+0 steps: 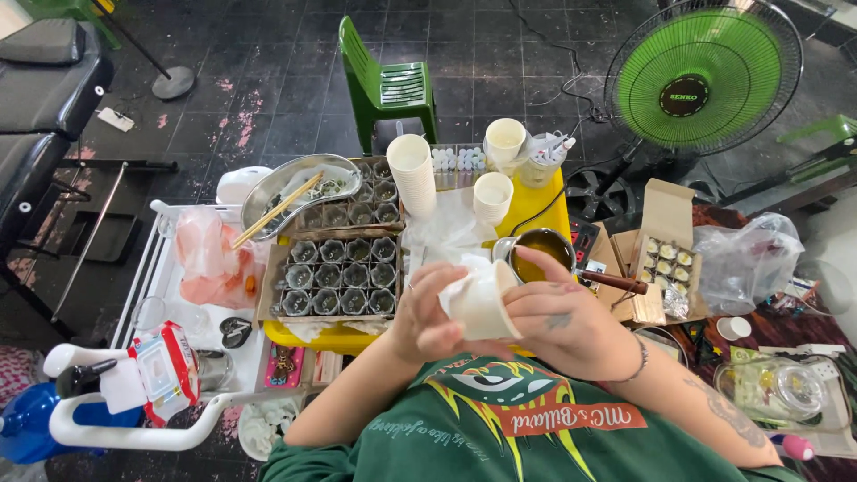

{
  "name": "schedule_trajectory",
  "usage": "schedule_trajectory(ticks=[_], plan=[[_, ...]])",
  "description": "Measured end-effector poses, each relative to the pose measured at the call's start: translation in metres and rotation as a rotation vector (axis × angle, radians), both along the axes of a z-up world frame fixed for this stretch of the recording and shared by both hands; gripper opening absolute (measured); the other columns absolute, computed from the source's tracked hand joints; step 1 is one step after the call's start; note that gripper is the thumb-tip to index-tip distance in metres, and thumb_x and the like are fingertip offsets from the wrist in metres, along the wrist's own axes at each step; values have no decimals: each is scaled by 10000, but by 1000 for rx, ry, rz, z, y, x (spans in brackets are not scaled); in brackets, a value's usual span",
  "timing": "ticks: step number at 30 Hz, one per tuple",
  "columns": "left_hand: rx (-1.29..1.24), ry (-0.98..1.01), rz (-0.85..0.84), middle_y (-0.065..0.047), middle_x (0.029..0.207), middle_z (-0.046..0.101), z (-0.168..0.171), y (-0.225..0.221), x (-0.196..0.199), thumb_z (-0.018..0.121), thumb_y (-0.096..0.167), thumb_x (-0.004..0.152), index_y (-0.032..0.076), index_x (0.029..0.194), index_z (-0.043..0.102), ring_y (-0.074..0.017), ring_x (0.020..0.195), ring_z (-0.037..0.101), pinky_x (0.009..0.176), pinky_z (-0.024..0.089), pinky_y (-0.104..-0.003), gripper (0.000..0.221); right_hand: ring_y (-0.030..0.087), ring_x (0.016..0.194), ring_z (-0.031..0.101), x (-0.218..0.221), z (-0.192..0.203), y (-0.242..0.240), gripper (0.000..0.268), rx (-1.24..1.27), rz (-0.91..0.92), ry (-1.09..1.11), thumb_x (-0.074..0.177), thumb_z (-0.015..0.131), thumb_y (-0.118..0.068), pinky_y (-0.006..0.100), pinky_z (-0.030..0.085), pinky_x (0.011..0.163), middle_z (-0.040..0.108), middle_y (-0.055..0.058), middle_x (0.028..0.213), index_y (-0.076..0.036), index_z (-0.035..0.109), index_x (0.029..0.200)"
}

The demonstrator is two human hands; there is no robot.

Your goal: Cleaning the interior and exterior of small white cups using a tissue.

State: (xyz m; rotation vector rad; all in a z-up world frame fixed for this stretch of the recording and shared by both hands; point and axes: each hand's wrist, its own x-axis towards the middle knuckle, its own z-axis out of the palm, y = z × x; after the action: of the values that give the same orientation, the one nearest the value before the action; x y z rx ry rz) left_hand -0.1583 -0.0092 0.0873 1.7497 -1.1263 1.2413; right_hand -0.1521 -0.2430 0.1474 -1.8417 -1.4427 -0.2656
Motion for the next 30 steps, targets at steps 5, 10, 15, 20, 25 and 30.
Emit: schedule_trajectory(ticks=[5,10,15,20,25,30], plan=[[116,169,81,-185,1401,457,-29,-5,-5,808,337,970,255,1443,384,-375,1168,608,966,577,-454,640,270,1149,677,-6,3,-1,245,34,44,280,917,704,-104,620,239,1273,687,55,1169,-76,685,1160],[-240,496,-218,-153,1316,546,-22,-13,-9,527,600,1048,125,1458,420,-310,1160,607,959,546,-388,637,393,1301,573,-4,-6,2,386,-29,77,212,956,583,-231,669,139,1225,613,151,1315,-11,621,1271],[-469,1253,-604,-101,1131,632,-14,-10,-15,487,500,1073,-3,1264,560,-161,1042,595,921,482,-295,543,182,1158,645,1,-12,-7,370,-189,-35,-218,916,717,-390,701,201,1228,652,-42,1163,-159,703,1204],[-505,1378,-609,-78,1090,667,-11,-7,-16,460,474,1065,11,1240,571,-136,991,619,877,503,-289,507,184,1210,654,-4,5,-8,383,-235,-70,-346,870,756,-341,636,279,1201,652,-32,1250,-176,726,1214],[-402,1286,-447,-86,1111,683,8,-1,-26,449,511,1080,21,1264,575,-137,1013,643,892,525,-292,539,267,1211,646,0,-15,2,313,-308,-111,-506,840,775,-309,666,251,1165,609,28,1248,-182,705,1118],[-262,888,-156,-89,1136,671,8,3,-21,593,520,1020,60,1341,542,-185,1004,673,873,557,-337,563,280,1246,613,0,-12,14,570,-151,-70,-178,870,803,-474,658,193,1229,626,59,1279,-92,697,1280]])
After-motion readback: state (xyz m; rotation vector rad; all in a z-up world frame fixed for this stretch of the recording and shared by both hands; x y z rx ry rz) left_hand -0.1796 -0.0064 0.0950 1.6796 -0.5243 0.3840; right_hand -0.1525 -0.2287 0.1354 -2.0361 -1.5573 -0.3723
